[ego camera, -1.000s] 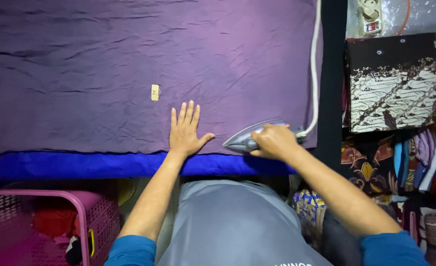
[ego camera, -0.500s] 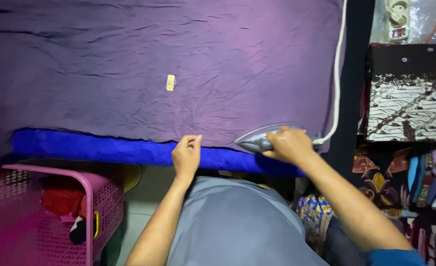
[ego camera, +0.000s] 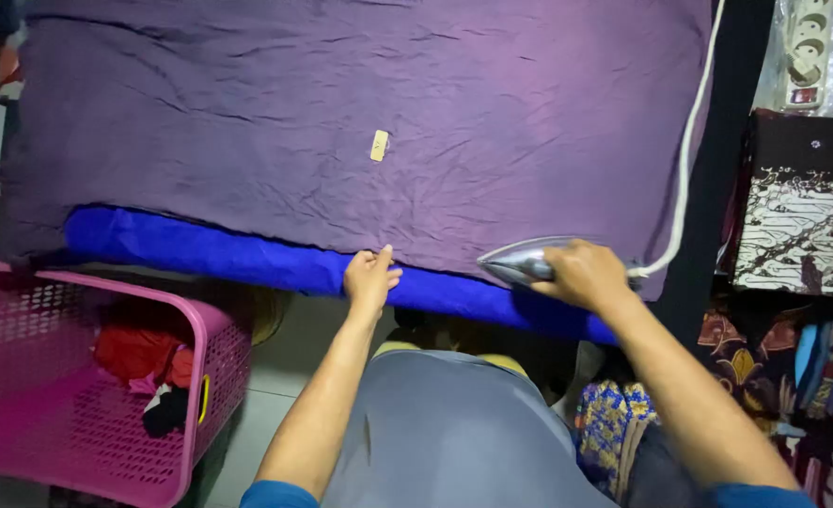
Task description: Ironing a long purple garment on a flat surface.
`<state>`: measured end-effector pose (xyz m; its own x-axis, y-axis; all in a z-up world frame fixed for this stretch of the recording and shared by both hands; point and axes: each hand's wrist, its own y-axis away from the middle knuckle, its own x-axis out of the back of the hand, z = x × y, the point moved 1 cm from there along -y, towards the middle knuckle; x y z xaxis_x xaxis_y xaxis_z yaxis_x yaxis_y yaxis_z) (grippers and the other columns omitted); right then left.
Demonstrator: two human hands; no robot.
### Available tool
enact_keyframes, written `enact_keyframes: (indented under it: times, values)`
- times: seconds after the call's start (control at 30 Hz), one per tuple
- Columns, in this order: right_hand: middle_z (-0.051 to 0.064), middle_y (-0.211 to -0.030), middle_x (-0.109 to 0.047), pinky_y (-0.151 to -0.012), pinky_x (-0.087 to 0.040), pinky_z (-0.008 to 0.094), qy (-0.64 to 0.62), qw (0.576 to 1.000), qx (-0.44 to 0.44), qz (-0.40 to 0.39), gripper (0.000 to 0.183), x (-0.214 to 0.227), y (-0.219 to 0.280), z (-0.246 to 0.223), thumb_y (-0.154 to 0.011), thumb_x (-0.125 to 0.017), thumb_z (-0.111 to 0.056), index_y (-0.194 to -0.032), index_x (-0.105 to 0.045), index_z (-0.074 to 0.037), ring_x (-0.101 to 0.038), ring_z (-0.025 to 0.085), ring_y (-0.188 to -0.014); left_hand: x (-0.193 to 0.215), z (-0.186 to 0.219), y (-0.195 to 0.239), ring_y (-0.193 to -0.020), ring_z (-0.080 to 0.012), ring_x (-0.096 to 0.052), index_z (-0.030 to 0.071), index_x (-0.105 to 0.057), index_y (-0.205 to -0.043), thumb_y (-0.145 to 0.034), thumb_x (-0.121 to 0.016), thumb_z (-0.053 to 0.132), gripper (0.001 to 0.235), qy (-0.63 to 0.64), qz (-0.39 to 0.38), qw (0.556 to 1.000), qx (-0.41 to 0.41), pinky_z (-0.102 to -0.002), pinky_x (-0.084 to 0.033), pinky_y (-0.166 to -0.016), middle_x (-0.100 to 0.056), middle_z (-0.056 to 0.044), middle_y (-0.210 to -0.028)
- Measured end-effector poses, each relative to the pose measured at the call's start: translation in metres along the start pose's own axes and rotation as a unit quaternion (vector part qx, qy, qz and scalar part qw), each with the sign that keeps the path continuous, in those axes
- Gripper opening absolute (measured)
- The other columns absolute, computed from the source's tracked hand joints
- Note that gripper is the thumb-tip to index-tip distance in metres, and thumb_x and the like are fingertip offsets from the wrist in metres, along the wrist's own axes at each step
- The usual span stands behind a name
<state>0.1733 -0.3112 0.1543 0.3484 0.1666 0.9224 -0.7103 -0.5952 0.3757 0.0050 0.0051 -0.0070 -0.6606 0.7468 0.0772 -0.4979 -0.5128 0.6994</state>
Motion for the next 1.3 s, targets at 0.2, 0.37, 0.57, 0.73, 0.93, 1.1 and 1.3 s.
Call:
enact_keyframes:
  times: [0.2, 0.37, 0.57, 0.73, 0.93, 1.1, 1.3]
  values:
    - [0.016, -0.078, -0.070, -0.070, -0.059, 0.049, -0.012, 0.997, 0.064, 0.038, 0.045, 0.002, -0.007, -0.019, -0.072, -0.081, -0.054, -0.090, -0.072, -0.014, -0.072, 0.036, -0.078, -0.001, 0.007, -0.001, -0.077, -0.0246, -0.076, -0.001, -0.053, -0.101, -0.094, -0.069, 0.019, 0.027, 0.152, 0.004, 0.988, -0.008, -0.034, -0.064, -0.064, -0.070, -0.014, -0.090]
    - [0.015, -0.078, -0.072, -0.068, -0.059, 0.051, 0.011, 0.999, 0.031, 0.030, 0.049, -0.004, 0.004, 0.020, -0.065, -0.082, -0.054, -0.093, -0.073, -0.014, -0.072, 0.037, -0.078, 0.014, -0.012, -0.012, -0.075, -0.0192, -0.071, -0.001, -0.059, -0.104, -0.093, -0.074, 0.017, 0.026, 0.151, -0.012, 0.988, -0.041, -0.031, -0.061, -0.066, -0.070, -0.012, -0.090]
    - [0.017, -0.075, -0.071, -0.066, -0.058, 0.052, -0.024, 0.997, 0.056, 0.041, 0.043, 0.006, -0.023, -0.049, -0.072, -0.082, -0.053, -0.088, -0.073, -0.014, -0.072, 0.039, -0.074, 0.016, -0.012, -0.012, -0.064, -0.0202, -0.071, 0.001, -0.055, -0.099, -0.089, -0.080, 0.021, 0.033, 0.134, 0.029, 0.990, -0.039, -0.032, -0.058, -0.054, -0.066, -0.011, -0.079]
    - [0.018, -0.075, -0.069, -0.063, -0.058, 0.052, -0.028, 0.996, 0.059, 0.053, 0.045, 0.007, -0.033, -0.077, -0.071, -0.084, -0.053, -0.087, -0.071, -0.012, -0.072, 0.039, -0.072, 0.016, 0.000, -0.006, -0.061, -0.0212, -0.072, 0.001, -0.055, -0.095, -0.087, -0.082, 0.021, 0.034, 0.094, 0.043, 0.993, -0.056, -0.031, -0.058, -0.049, -0.067, -0.011, -0.076]
    - [0.015, -0.077, -0.069, -0.064, -0.059, 0.050, -0.008, 0.998, 0.042, 0.036, 0.045, -0.005, -0.005, 0.000, -0.068, -0.083, -0.054, -0.088, -0.073, -0.015, -0.072, 0.037, -0.072, 0.029, 0.045, 0.029, -0.059, -0.0246, -0.071, 0.004, -0.064, -0.084, -0.084, -0.086, 0.033, 0.036, -0.237, 0.110, 0.939, -0.222, -0.037, -0.053, -0.051, -0.072, -0.010, -0.069]
    - [0.016, -0.076, -0.069, -0.070, -0.059, 0.049, 0.019, 0.998, 0.004, 0.058, 0.048, -0.002, 0.003, 0.018, -0.072, -0.080, -0.062, -0.087, -0.075, -0.017, -0.071, 0.037, -0.075, 0.032, 0.049, 0.029, -0.064, -0.0348, -0.068, 0.010, -0.067, -0.081, -0.084, -0.084, 0.047, 0.041, -0.436, 0.127, 0.846, -0.279, -0.048, -0.051, -0.056, -0.073, -0.010, -0.071]
    - [0.016, -0.074, -0.070, -0.066, -0.057, 0.054, -0.064, 0.996, 0.001, 0.065, 0.042, -0.007, -0.005, -0.039, -0.066, -0.084, -0.051, -0.089, -0.076, -0.018, -0.071, 0.039, -0.074, 0.020, 0.055, 0.037, -0.067, -0.0350, -0.064, 0.008, -0.066, -0.093, -0.083, -0.084, 0.045, 0.042, -0.446, 0.155, 0.792, -0.387, -0.050, -0.047, -0.056, -0.063, -0.007, -0.077]
